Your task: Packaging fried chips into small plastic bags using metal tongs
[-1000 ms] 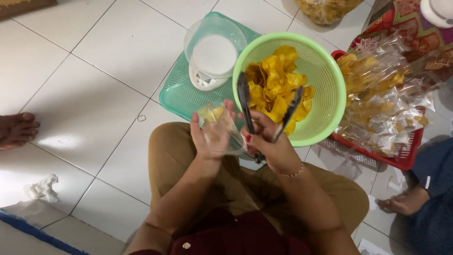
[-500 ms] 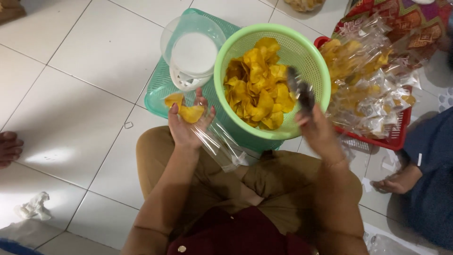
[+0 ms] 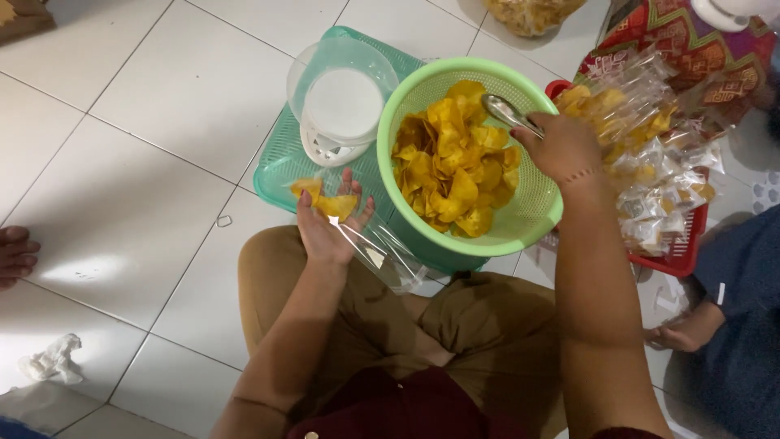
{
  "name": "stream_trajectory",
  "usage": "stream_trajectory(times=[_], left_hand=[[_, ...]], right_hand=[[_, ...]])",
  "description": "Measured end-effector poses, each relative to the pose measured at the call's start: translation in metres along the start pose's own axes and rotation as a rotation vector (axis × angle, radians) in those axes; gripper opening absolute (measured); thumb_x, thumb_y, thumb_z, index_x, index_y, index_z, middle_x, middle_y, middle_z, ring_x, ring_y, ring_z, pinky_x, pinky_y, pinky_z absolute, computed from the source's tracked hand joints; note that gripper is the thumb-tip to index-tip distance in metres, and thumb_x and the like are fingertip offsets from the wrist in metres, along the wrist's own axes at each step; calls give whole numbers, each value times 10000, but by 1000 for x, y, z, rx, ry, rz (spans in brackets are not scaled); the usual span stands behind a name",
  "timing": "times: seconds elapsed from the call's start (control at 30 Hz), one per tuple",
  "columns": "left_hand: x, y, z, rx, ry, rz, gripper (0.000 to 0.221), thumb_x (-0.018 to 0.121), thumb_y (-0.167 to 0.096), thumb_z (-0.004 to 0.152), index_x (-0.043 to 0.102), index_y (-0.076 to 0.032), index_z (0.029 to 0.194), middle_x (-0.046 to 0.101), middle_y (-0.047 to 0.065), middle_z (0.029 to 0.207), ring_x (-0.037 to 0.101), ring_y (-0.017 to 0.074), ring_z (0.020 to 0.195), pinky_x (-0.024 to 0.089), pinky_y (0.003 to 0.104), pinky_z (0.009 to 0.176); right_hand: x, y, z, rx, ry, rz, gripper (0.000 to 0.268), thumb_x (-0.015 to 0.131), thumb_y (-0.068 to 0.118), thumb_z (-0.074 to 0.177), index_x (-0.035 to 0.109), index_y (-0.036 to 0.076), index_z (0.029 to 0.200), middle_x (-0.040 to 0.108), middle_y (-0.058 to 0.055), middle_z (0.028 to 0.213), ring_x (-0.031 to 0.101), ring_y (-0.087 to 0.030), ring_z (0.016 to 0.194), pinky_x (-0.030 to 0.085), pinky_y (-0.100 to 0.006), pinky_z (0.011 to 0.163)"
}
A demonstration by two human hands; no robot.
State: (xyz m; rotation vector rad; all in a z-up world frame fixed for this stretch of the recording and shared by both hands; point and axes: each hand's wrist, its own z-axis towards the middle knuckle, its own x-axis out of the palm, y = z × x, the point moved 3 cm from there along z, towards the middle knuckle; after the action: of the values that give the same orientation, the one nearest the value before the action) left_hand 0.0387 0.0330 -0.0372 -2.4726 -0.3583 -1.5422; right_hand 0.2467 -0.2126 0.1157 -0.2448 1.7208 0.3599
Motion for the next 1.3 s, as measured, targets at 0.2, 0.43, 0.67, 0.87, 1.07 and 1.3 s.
stream_trajectory(times=[0.2,0.43,0.67,0.87,1.07,1.3], left_hand=[[5,-1,-4,16,-26,7,257,467,-423,843,494,-242,1024,576,134,1187,620,284,920,450,516,835],[9,-2,-9,12,94,-49,320,502,-324,820,416,-192,1098,506,152,1186,535,251,929,453,465,781],[10,-2,-9,7,88,-54,340,495,-302,813,406,-188,1121,504,149,1186,529,246,937,442,463,787],[13,-3,-10,24,89,-50,342,462,-303,830,393,-184,1143,506,144,1181,531,239,936,443,454,780],[6,-3,-5,31,125,-61,307,507,-299,818,445,-182,1094,518,107,1191,533,250,972,449,476,795],[0,-4,-1,36,146,-113,195,443,-287,872,488,-168,1019,558,89,1139,548,264,997,459,498,811]], right_hand=[[-4,31,49,36,93,-298,461,514,485,898,700,85,1032,682,-185,922,641,-397,892,522,-490,739],[0,34,67,2,96,-491,434,603,517,837,720,108,923,678,-111,767,641,-290,674,508,-395,577],[-9,40,60,-37,124,-407,362,569,476,884,723,154,946,678,-83,754,616,-256,641,495,-388,565],[4,31,62,-64,136,-260,326,625,440,860,713,152,987,685,-56,831,609,-225,675,486,-360,614],[-7,1,23,1,9,32,271,661,334,872,690,100,1006,664,-67,818,567,-187,634,448,-324,597],[-19,-11,-79,169,-36,449,177,630,164,897,652,51,1031,559,-104,739,456,-163,591,358,-286,483]])
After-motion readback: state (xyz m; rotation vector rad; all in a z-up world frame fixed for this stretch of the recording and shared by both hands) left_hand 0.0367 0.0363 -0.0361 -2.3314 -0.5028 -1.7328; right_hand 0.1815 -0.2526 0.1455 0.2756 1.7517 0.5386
